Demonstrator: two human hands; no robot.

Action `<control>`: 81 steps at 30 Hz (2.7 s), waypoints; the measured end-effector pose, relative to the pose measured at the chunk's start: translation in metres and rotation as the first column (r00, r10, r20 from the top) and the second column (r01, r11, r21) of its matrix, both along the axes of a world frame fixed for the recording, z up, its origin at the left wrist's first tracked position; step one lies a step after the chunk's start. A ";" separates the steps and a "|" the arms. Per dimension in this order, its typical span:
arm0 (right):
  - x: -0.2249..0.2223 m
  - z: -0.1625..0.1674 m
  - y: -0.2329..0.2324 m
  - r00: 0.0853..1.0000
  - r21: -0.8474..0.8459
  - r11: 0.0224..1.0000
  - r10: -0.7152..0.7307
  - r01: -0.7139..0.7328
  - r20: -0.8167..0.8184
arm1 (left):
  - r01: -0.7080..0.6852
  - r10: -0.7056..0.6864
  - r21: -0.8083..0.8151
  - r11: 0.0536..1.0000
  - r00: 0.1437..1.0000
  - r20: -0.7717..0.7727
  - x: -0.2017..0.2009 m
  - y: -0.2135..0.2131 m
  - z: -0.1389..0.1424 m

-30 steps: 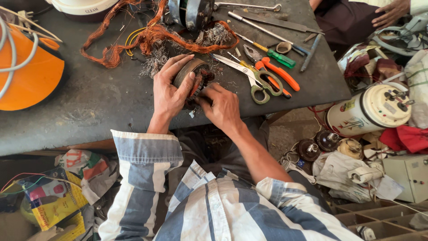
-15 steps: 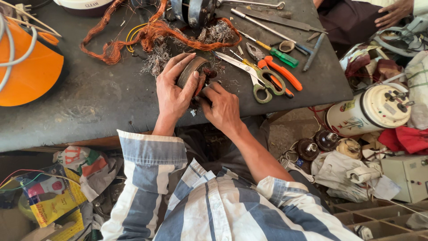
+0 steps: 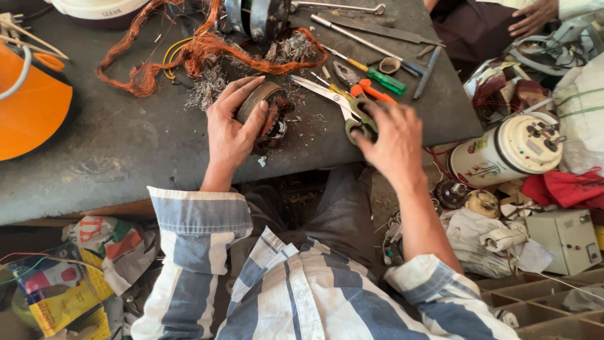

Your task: The person dismantles a burnt electric motor stator on a workbench. They use a screwdriver and pliers to pry and cut the old windings, then pull bundles of burnt copper wire out of the stator slots by hand and drop the scrap wire on the table.

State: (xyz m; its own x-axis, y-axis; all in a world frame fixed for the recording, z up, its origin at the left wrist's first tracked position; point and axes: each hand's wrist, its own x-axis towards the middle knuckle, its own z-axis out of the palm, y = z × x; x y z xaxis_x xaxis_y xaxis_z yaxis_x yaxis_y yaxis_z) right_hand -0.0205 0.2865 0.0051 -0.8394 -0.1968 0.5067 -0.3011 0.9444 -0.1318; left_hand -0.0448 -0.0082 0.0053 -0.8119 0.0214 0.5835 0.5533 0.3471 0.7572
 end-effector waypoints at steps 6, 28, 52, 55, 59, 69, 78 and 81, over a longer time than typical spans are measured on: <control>0.002 -0.029 0.000 0.986 -0.208 0.971 0.138 -0.117 0.092 | -0.006 0.006 -0.006 1.000 1.000 0.010 0.002 0.001 0.000; 0.027 -0.004 0.064 0.836 -0.944 0.318 0.495 0.081 0.239 | 0.033 -0.033 -0.048 0.998 0.999 -0.008 0.002 0.001 0.004; 0.069 0.029 -0.038 0.982 0.482 0.856 0.175 -0.186 0.068 | 0.133 -0.140 -0.214 0.968 0.990 -0.015 -0.003 0.006 0.007; 0.069 0.032 -0.037 0.977 0.517 0.831 0.202 -0.207 0.066 | 0.135 -0.144 -0.221 0.966 0.989 -0.025 -0.004 0.006 0.006; 0.062 0.029 -0.034 0.941 0.374 0.880 0.193 -0.292 0.279 | 0.150 -0.157 -0.190 0.970 0.987 -0.025 -0.004 0.005 0.004; 0.066 -0.005 -0.033 0.739 -0.237 0.945 0.324 -0.225 0.590 | 0.154 -0.155 -0.060 0.986 0.988 -0.021 -0.007 -0.002 0.000; 0.077 -0.001 -0.047 0.912 0.010 0.986 0.148 -0.164 0.383 | 0.123 -0.123 0.003 0.992 0.992 0.018 -0.006 -0.007 -0.003; 0.077 0.004 -0.048 0.910 0.007 0.984 0.161 -0.177 0.381 | 0.123 -0.123 0.000 0.992 0.992 0.026 -0.006 -0.007 -0.003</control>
